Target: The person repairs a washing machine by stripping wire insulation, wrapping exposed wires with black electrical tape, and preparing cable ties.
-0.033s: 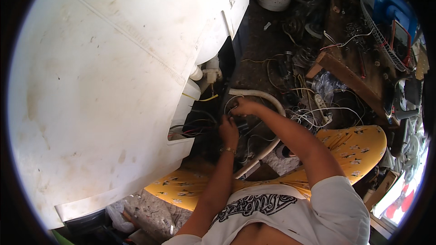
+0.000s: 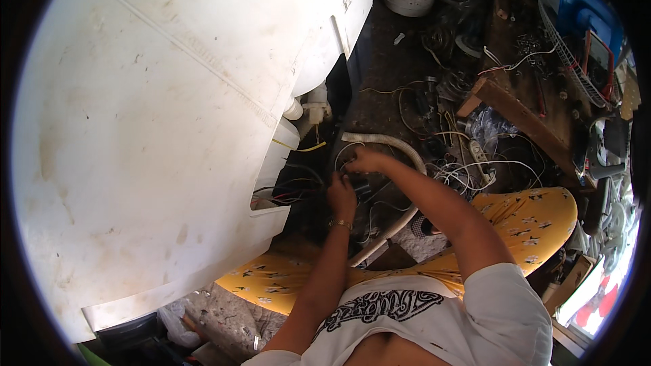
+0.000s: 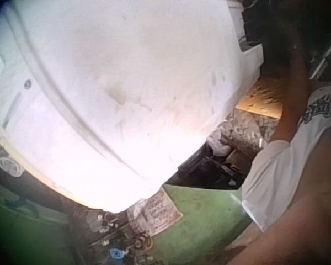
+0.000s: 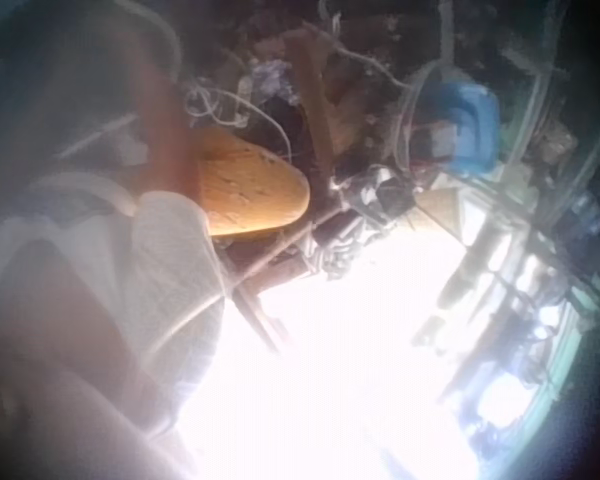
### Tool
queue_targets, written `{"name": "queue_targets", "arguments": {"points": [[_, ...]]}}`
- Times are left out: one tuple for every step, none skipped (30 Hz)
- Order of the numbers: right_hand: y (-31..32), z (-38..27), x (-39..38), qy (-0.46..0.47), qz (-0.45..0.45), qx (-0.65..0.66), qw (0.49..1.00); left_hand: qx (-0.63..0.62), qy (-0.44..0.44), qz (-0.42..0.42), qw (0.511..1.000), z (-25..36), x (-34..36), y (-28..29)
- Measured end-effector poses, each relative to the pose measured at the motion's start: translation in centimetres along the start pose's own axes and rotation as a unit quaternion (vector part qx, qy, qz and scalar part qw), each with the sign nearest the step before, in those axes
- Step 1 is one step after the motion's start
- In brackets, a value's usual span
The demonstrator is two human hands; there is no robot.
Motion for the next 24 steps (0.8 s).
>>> {"name": "queue_targets", "arguments": {"points": [[-0.4,-1.3,0.0,0.031,-0.003,-0.027,0.999,-0.028,-0.019,0.027,0.999,-1.1,0.4,0.4],[-0.9,-2.6,0.0,0.063,-0.007,-0.053,0.997,-0.056,-0.037,0.055,0.996,-2.2,0.8,1.0],[-0.8,-1.5,-0.3,0.051,0.013,0.011,0.999,-0.195,0.096,-0.047,0.975,-4.1,1.7,-0.6],[-1.0,0.4,-0.2,0.041,0.034,0.075,0.996,-0.324,0.224,-0.147,0.907,-5.2,2.2,-2.3],[-1.5,2.1,-0.1,0.030,0.052,0.140,0.988,-0.436,0.344,-0.240,0.796,-6.0,1.7,-4.1],[-1.3,3.2,-0.4,0.032,0.065,0.143,0.987,-0.464,0.372,-0.290,0.750,-5.4,1.1,-5.0],[-1.2,4.2,-0.7,0.034,0.077,0.145,0.986,-0.489,0.399,-0.338,0.699,-4.8,0.4,-5.8],[-0.9,5.2,-0.9,0.037,0.090,0.147,0.984,-0.511,0.423,-0.383,0.643,-4.1,-0.4,-6.5],[-1.4,4.4,-0.6,0.057,0.079,0.143,0.985,-0.538,0.409,-0.416,0.609,-4.3,-0.3,-6.2],[-1.9,3.5,-0.3,0.076,0.069,0.138,0.985,-0.562,0.394,-0.448,0.572,-4.4,-0.3,-5.9],[-2.2,2.6,-0.1,0.096,0.060,0.133,0.985,-0.584,0.377,-0.481,0.534,-4.4,-0.3,-5.7],[-2.2,2.3,-0.1,0.094,0.065,0.148,0.982,-0.573,0.384,-0.476,0.546,-4.6,-0.4,-5.6],[-2.2,2.0,-0.1,0.092,0.071,0.163,0.980,-0.561,0.390,-0.472,0.557,-4.7,-0.5,-5.6],[-2.2,1.8,-0.2,0.089,0.077,0.178,0.977,-0.548,0.397,-0.468,0.568,-4.8,-0.5,-5.7],[-1.4,1.1,-0.4,0.099,0.117,0.038,0.987,-0.517,0.382,-0.464,0.609,-5.4,-0.3,-5.7],[-0.8,0.4,-0.7,0.106,0.155,-0.102,0.977,-0.484,0.367,-0.459,0.648,-6.0,-0.1,-5.8],[-0.4,-0.6,-0.9,0.111,0.189,-0.240,0.946,-0.449,0.352,-0.453,0.685,-6.5,0.2,-5.9],[-0.6,-1.0,-0.3,0.138,0.148,-0.206,0.957,-0.412,0.343,-0.435,0.723,-7.0,0.7,-6.3],[-0.7,-1.7,0.4,0.165,0.106,-0.170,0.966,-0.374,0.333,-0.415,0.760,-7.7,1.2,-6.6],[-1.2,-2.5,0.8,0.192,0.063,-0.134,0.970,-0.335,0.322,-0.392,0.794,-8.2,1.8,-6.9],[-2.1,-4.2,1.3,0.222,0.060,-0.164,0.959,-0.326,0.228,-0.305,0.865,-9.3,3.6,-6.6],[-3.0,-6.9,1.9,0.263,0.060,-0.192,0.943,-0.308,0.122,-0.202,0.922,-10.2,5.5,-5.6],[-2.2,-6.0,1.7,0.268,0.070,-0.231,0.932,-0.279,0.071,-0.159,0.944,-9.1,5.3,-7.0],[-2.9,-6.3,1.9,0.240,0.038,-0.277,0.930,-0.241,0.031,-0.092,0.966,-9.1,5.2,-6.6]]}}
Point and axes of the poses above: each hand's wrist, its own x-axis towards the middle knuckle, its own y-axis out of the back of the hand, z = x × y, the point moved 7 cm from there along x, towards the middle knuckle, and after that the axes turned 15 degrees about y, right-handed, at the moved point
